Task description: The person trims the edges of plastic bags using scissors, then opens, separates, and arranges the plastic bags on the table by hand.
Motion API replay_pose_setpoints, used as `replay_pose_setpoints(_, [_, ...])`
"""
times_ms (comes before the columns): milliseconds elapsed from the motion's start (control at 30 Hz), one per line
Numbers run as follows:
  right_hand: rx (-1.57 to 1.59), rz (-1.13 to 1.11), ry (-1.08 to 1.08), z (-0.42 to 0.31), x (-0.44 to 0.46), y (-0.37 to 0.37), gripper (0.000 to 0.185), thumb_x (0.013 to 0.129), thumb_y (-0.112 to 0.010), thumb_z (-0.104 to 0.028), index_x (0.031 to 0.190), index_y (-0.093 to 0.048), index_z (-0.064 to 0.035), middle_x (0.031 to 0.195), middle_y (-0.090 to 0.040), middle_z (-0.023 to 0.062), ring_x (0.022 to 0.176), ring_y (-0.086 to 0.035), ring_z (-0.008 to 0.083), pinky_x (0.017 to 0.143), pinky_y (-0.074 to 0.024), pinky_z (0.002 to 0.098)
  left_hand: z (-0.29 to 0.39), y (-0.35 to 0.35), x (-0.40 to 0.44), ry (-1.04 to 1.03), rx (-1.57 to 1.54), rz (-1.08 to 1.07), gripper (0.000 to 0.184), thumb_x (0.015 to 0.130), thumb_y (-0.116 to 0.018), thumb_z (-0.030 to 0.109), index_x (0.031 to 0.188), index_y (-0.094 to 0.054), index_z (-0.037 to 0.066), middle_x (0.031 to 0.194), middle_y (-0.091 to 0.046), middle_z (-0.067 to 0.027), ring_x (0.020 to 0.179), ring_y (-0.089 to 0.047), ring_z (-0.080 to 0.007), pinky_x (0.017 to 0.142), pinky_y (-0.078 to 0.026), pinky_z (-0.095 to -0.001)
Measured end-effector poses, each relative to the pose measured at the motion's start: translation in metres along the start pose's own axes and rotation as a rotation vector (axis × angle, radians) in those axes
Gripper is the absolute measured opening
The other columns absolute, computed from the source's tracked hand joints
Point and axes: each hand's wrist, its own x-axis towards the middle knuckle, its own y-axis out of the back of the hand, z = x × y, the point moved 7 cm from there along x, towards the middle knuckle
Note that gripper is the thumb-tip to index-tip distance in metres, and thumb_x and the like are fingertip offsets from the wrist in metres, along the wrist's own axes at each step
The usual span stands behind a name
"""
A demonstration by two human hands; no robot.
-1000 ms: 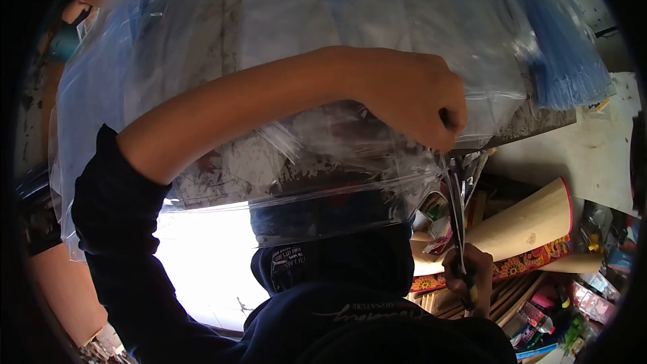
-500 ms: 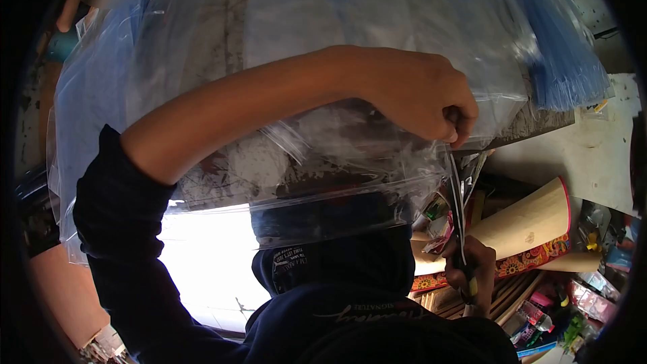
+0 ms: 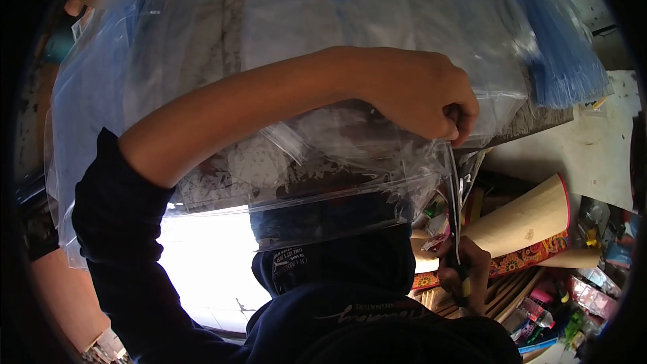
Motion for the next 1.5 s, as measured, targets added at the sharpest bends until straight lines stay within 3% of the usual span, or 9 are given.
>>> replay_pose_setpoints(467, [-0.056,0.018,0.009,-0.006,-0.001,0.0,0.031,0.067,-0.076,-0.01,0.086,-0.053,0.0006,0.056,-0.058,0.0053,0.053,-0.06,0.0106,0.049,-0.0427,0.0202,-0.002,-0.002,-0.001,0.031,0.01,-0.004,0.007,0.077,-0.056,0.008,0.081,-0.062,0.005,0.068,-0.06,-0.0048,0.064,-0.056,-0.0142,0.061,-0.044,-0.0302])
replay_pose_setpoints(667, [-0.039,-0.012,-0.004,0.006,-0.003,0.004,0.038,0.066,-0.077,-0.023,0.087,-0.054,0.0,0.057,-0.056,0.0028,0.052,-0.054,0.0072,0.05,-0.039,0.0193,-0.002,-0.001,0.0,0.015,-0.012,0.004,0.01,0.076,-0.055,0.009,0.08,-0.062,0.005,0.067,-0.059,-0.0046,0.064,-0.056,-0.0136,0.06,-0.044,-0.0295])
replay_pose_setpoints(733, [0.116,-0.036,-0.041,0.01,-0.006,0.003,0.047,0.062,-0.078,-0.031,0.088,-0.055,0.0003,0.057,-0.054,0.0009,0.052,-0.051,0.0056,0.05,-0.0367,0.0189,-0.001,0.0,-0.001,0.018,-0.012,0.007,0.011,0.075,-0.054,0.009,0.08,-0.062,0.005,0.067,-0.059,-0.0045,0.063,-0.056,-0.0133,0.06,-0.044,-0.0292])
replay_pose_setpoints(833, [0.078,-0.034,-0.093,0.013,-0.011,0.005,0.049,0.059,-0.08,-0.032,0.088,-0.056,0.0006,0.058,-0.054,0.0003,0.053,-0.049,0.005,0.049,-0.0357,0.0186,-0.003,0.0,-0.001,0.052,-0.04,-0.01,0.013,0.072,-0.052,0.008,0.079,-0.062,0.004,0.067,-0.059,-0.0042,0.064,-0.055,-0.0125,0.06,-0.044,-0.0284])
replay_pose_setpoints(1133, [0.002,0.011,-0.074,-0.002,0.0,0.007,0.037,0.063,-0.078,-0.019,0.086,-0.057,0.0001,0.058,-0.054,0.0005,0.053,-0.051,0.0056,0.05,-0.0367,0.0183,-0.004,0.001,0.0,0.012,-0.097,-0.008,0.017,0.07,-0.05,0.005,0.081,-0.062,0.004,0.069,-0.059,-0.0033,0.066,-0.055,-0.0118,0.061,-0.043,-0.0268])
replay_pose_setpoints(1500, [-0.049,0.029,-0.063,-0.013,0.003,0.003,0.037,0.063,-0.079,-0.019,0.087,-0.058,-0.0007,0.057,-0.055,0.0014,0.053,-0.053,0.0062,0.05,-0.0385,0.0193,-0.005,0.002,0.0,0.051,-0.081,0.007,0.018,0.069,-0.048,0.0,0.081,-0.062,0.003,0.069,-0.06,-0.0044,0.065,-0.056,-0.0132,0.061,-0.044,-0.0277])
